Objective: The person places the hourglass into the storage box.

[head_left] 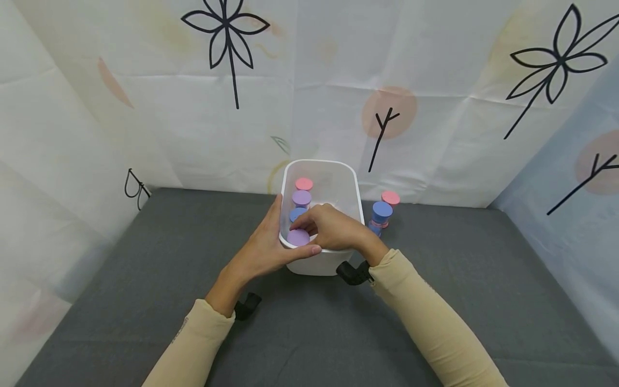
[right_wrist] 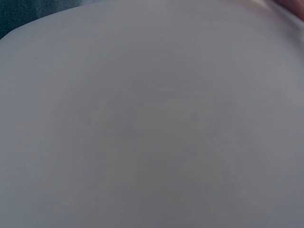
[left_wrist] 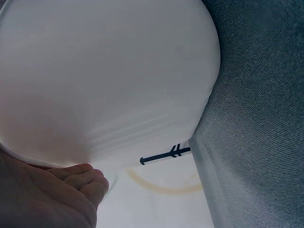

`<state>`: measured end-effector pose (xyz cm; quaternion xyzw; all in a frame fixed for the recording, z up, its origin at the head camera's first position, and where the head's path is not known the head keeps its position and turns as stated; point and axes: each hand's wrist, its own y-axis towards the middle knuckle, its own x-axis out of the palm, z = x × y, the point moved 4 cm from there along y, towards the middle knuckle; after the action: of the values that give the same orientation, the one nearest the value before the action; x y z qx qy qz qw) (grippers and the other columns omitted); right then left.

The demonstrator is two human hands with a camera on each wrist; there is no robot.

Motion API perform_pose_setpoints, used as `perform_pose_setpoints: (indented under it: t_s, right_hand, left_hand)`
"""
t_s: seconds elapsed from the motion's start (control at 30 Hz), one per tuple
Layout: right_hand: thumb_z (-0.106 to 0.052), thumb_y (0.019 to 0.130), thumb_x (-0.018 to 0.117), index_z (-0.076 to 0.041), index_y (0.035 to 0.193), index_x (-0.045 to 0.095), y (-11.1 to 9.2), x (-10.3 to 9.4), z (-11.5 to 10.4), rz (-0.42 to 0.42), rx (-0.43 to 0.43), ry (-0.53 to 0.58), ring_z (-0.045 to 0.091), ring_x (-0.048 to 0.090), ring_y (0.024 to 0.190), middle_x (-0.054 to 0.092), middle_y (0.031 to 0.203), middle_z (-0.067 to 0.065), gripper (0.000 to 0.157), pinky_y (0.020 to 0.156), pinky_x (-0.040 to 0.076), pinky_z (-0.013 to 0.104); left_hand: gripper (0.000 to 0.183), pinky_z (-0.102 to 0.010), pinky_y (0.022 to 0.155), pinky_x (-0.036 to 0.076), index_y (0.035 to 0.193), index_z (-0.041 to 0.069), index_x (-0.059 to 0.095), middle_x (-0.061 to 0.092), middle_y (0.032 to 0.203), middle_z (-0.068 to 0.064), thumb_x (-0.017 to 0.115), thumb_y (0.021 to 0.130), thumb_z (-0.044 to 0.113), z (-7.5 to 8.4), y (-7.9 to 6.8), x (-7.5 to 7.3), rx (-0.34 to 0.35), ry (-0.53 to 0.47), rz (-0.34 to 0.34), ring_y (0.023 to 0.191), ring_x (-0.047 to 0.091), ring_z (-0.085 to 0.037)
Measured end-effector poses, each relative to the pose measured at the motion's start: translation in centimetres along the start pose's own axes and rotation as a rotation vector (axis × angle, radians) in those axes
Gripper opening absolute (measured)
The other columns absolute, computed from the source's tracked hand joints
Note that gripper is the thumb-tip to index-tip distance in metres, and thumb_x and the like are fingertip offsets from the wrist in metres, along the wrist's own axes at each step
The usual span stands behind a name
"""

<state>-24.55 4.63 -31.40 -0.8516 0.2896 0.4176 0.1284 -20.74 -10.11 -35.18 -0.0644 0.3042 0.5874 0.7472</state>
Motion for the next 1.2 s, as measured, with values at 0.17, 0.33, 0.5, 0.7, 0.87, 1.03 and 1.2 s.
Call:
perform_pose_setpoints:
  t_s: [0.17,0.33,0.5,0.7,0.87,1.03,1.2]
  right_hand:
    - [0.004,0.082,0.080,-0.001,0.114,0.075,0.28,0.20,0.01,0.000,-0.013,-0.007,0.012,0.071,0.096,0.075,0.105,0.004,0.033,0.086,0.055,0.028]
    - [0.002,0.080,0.081,-0.001,0.113,0.076,0.61,0.37,0.09,0.026,0.004,0.018,0.011,0.071,0.093,0.075,0.102,0.003,0.034,0.084,0.055,0.027]
    - [0.001,0.077,0.083,-0.001,0.111,0.076,0.61,0.30,0.24,0.061,0.020,0.025,0.010,0.071,0.091,0.075,0.100,0.003,0.034,0.083,0.055,0.027]
    - [0.000,0.078,0.083,0.000,0.112,0.075,0.61,0.37,0.32,0.063,0.026,0.045,0.011,0.071,0.091,0.076,0.101,0.004,0.035,0.083,0.055,0.027]
    - [-0.002,0.079,0.083,0.001,0.113,0.075,0.59,0.45,0.28,0.060,0.044,0.049,0.012,0.071,0.091,0.076,0.101,0.005,0.035,0.083,0.056,0.027]
    - [0.001,0.079,0.082,0.001,0.113,0.075,0.40,0.41,0.28,0.079,0.072,0.033,0.013,0.072,0.090,0.076,0.100,0.007,0.035,0.081,0.056,0.028]
    - [0.002,0.078,0.082,0.001,0.112,0.076,0.23,0.40,0.30,0.099,0.088,0.025,0.013,0.072,0.089,0.076,0.099,0.006,0.035,0.081,0.056,0.028]
  left_hand:
    - [0.132,-0.052,0.112,0.034,0.163,0.022,-0.007,0.010,0.168,0.001,0.083,0.075,0.062,0.00,-0.08,-0.04,-0.016,0.015,0.001,0.147,0.029,-0.018]
    - [0.132,-0.052,0.114,0.033,0.163,0.021,-0.009,0.004,0.169,0.003,0.082,0.076,0.063,-0.05,-0.11,0.04,-0.037,0.024,-0.010,0.149,0.024,-0.018]
    - [0.132,-0.051,0.115,0.031,0.163,0.021,-0.009,0.001,0.169,0.003,0.081,0.076,0.063,-0.05,0.04,0.12,-0.040,0.025,-0.011,0.150,0.021,-0.018]
    - [0.132,-0.050,0.114,0.033,0.163,0.019,-0.007,0.004,0.169,0.001,0.082,0.076,0.062,0.04,0.01,0.02,-0.028,0.025,-0.007,0.149,0.024,-0.019]
    - [0.132,-0.050,0.112,0.035,0.164,0.020,-0.006,0.009,0.169,0.000,0.084,0.075,0.060,0.11,-0.04,-0.03,-0.011,0.016,0.001,0.146,0.029,-0.018]
    - [0.132,-0.050,0.110,0.037,0.164,0.023,-0.006,0.011,0.168,0.000,0.084,0.075,0.061,0.12,-0.06,0.00,-0.008,0.009,0.005,0.144,0.033,-0.020]
    - [0.130,-0.049,0.108,0.039,0.163,0.028,-0.004,0.018,0.166,0.000,0.083,0.074,0.062,0.05,-0.04,0.00,0.003,0.007,0.013,0.141,0.037,-0.019]
